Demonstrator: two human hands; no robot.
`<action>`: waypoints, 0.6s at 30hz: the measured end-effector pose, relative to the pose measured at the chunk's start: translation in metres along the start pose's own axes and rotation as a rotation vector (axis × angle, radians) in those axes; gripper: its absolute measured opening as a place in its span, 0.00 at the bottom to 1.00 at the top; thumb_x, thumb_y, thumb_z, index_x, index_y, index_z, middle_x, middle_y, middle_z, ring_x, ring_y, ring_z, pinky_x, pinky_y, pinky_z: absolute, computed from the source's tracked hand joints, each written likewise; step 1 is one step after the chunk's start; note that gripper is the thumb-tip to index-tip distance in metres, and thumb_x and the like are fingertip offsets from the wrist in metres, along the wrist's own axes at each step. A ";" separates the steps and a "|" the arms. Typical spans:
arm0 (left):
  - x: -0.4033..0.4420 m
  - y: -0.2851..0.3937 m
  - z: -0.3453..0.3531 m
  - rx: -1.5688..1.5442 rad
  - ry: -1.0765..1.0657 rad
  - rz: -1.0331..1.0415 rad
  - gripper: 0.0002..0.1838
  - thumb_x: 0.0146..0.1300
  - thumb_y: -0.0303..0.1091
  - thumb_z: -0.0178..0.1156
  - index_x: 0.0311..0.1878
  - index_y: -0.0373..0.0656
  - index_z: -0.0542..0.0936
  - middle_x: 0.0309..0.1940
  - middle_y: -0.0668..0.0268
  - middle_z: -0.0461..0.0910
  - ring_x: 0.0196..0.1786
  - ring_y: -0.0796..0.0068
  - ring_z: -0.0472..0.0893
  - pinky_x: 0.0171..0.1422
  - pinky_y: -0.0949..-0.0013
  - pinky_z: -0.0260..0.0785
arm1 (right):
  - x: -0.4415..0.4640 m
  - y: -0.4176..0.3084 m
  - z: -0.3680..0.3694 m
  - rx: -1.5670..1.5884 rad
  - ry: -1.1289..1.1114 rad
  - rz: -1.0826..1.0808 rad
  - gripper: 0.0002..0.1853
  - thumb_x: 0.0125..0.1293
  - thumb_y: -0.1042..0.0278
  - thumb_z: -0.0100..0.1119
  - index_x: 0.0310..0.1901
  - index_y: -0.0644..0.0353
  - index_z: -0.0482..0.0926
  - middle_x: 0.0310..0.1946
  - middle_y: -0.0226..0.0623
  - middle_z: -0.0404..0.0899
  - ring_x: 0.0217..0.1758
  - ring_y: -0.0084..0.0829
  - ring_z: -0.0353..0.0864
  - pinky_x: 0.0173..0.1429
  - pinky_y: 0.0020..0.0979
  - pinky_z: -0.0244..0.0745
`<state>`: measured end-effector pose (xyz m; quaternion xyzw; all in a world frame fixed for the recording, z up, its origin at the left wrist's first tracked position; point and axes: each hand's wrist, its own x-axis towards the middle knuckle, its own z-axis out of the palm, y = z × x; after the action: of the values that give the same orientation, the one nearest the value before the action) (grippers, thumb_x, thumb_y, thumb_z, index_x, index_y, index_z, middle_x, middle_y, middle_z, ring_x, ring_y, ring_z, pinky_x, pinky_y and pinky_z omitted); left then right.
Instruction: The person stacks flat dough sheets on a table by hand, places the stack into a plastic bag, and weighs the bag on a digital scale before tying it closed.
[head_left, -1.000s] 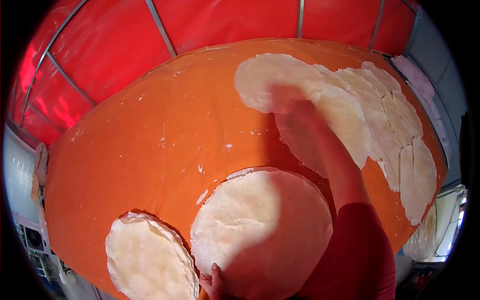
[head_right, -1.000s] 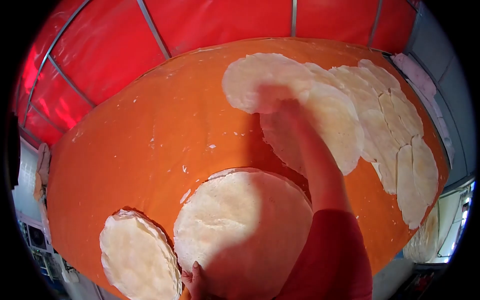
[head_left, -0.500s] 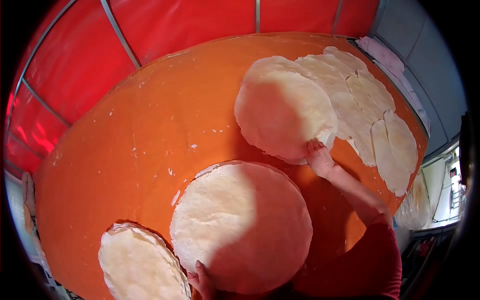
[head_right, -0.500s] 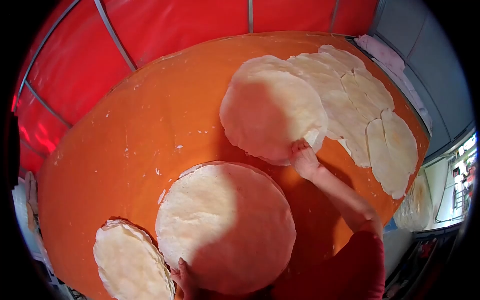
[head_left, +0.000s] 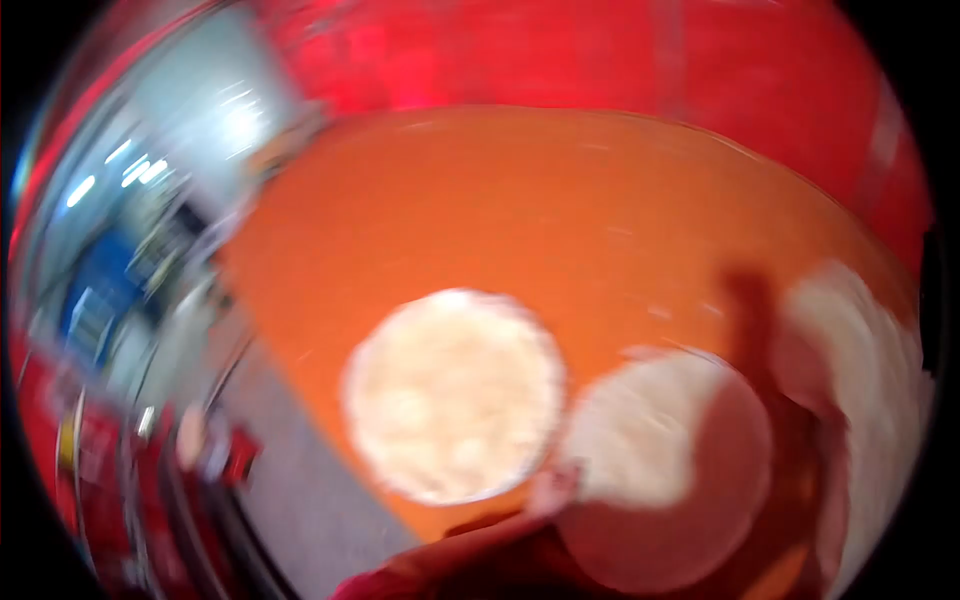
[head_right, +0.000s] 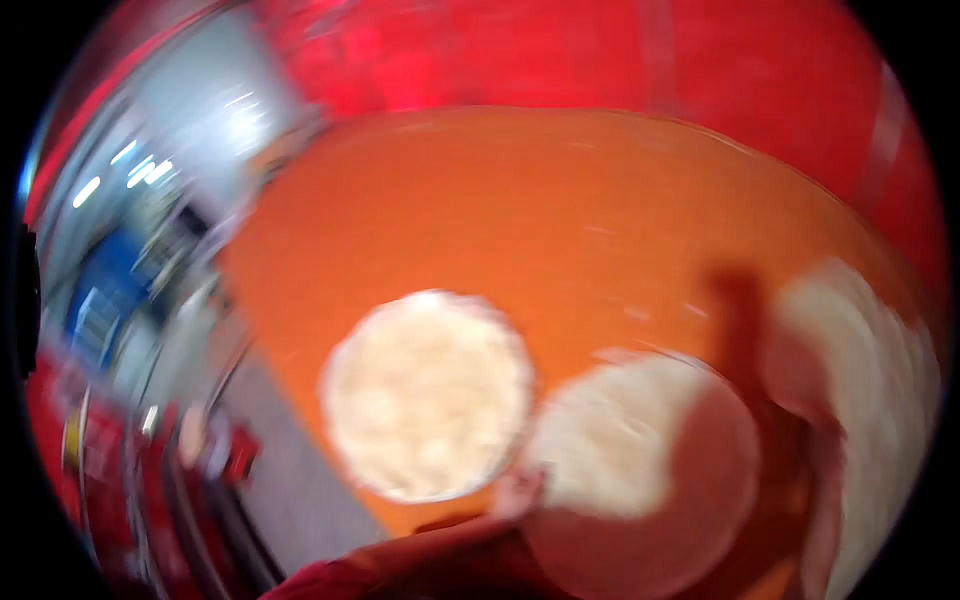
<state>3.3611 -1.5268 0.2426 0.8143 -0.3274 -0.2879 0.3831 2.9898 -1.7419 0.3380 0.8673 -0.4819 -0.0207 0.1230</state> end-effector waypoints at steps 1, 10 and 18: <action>0.007 -0.031 0.029 -0.346 0.084 0.075 0.21 0.59 0.41 0.53 0.12 0.41 0.70 0.09 0.65 0.67 0.14 0.77 0.64 0.16 0.67 0.55 | 0.010 -0.012 -0.014 0.006 0.006 -0.037 0.25 0.53 0.58 0.48 0.50 0.64 0.65 0.50 0.47 0.61 0.50 0.44 0.62 0.50 0.38 0.60; 0.010 -0.003 0.009 -0.560 -0.069 0.237 0.13 0.64 0.38 0.46 0.35 0.37 0.73 0.18 0.72 0.67 0.23 0.81 0.64 0.26 0.73 0.60 | 0.045 -0.140 -0.098 0.087 0.098 -0.327 0.20 0.48 0.66 0.48 0.44 0.66 0.68 0.40 0.49 0.66 0.38 0.42 0.66 0.39 0.37 0.63; 0.017 -0.019 0.004 -0.440 -0.076 0.274 0.14 0.65 0.36 0.42 0.40 0.39 0.76 0.17 0.56 0.67 0.21 0.78 0.66 0.23 0.66 0.56 | -0.042 -0.237 -0.100 0.094 0.070 -0.432 0.16 0.44 0.73 0.48 0.38 0.68 0.71 0.31 0.51 0.71 0.28 0.40 0.69 0.29 0.36 0.66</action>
<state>3.3746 -1.5325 0.2215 0.6480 -0.3782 -0.3283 0.5739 3.1802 -1.5677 0.3757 0.9553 -0.2809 0.0061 0.0917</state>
